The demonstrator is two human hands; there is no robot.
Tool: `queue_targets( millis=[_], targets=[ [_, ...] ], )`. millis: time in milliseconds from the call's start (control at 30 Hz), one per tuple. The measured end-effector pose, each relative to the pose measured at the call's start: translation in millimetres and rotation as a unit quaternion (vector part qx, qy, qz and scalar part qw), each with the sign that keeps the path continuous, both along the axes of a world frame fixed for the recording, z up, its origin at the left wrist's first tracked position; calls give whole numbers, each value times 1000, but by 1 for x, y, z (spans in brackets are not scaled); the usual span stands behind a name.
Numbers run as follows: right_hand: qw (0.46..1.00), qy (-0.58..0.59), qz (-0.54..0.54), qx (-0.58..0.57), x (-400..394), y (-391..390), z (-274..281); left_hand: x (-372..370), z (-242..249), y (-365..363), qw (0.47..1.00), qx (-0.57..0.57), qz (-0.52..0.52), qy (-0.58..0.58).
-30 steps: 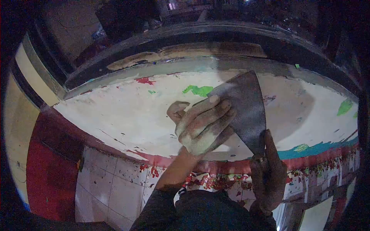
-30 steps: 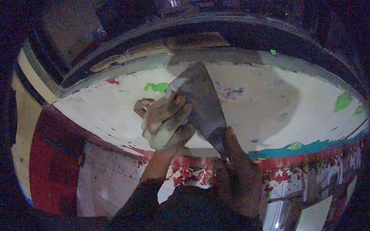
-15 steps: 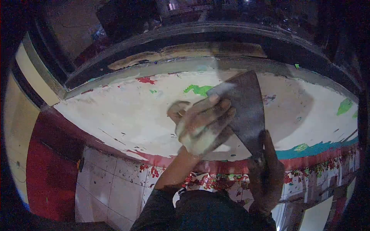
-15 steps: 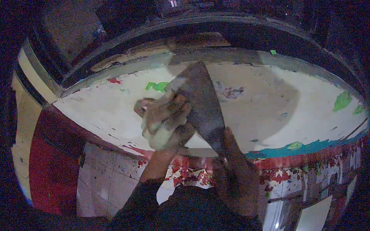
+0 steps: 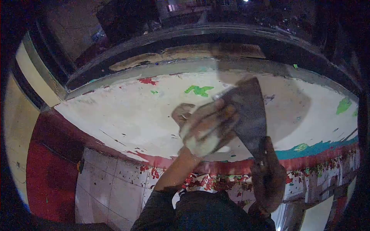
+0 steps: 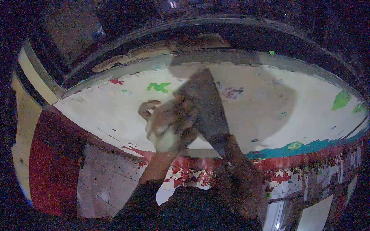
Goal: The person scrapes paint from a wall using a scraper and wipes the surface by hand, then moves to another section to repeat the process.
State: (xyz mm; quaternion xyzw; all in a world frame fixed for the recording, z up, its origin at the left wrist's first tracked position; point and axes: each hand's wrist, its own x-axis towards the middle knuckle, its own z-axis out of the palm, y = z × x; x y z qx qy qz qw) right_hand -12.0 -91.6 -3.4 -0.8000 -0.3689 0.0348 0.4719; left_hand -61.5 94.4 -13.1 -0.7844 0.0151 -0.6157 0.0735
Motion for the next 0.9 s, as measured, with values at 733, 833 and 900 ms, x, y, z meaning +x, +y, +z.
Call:
queue_targets(
  millis=[733, 833, 900],
  targets=[
    [999, 34, 35, -1, -3, 1, 11, -2, -6, 0, 992, -105, -71, -14],
    [994, 86, 71, 2, -1, 6, 18, -10, 7, 5, 999, -15, -25, 15],
    [994, 80, 68, 25, -1, 6, 16, -8, 8, 4, 999, -33, -16, 14]
  ],
)
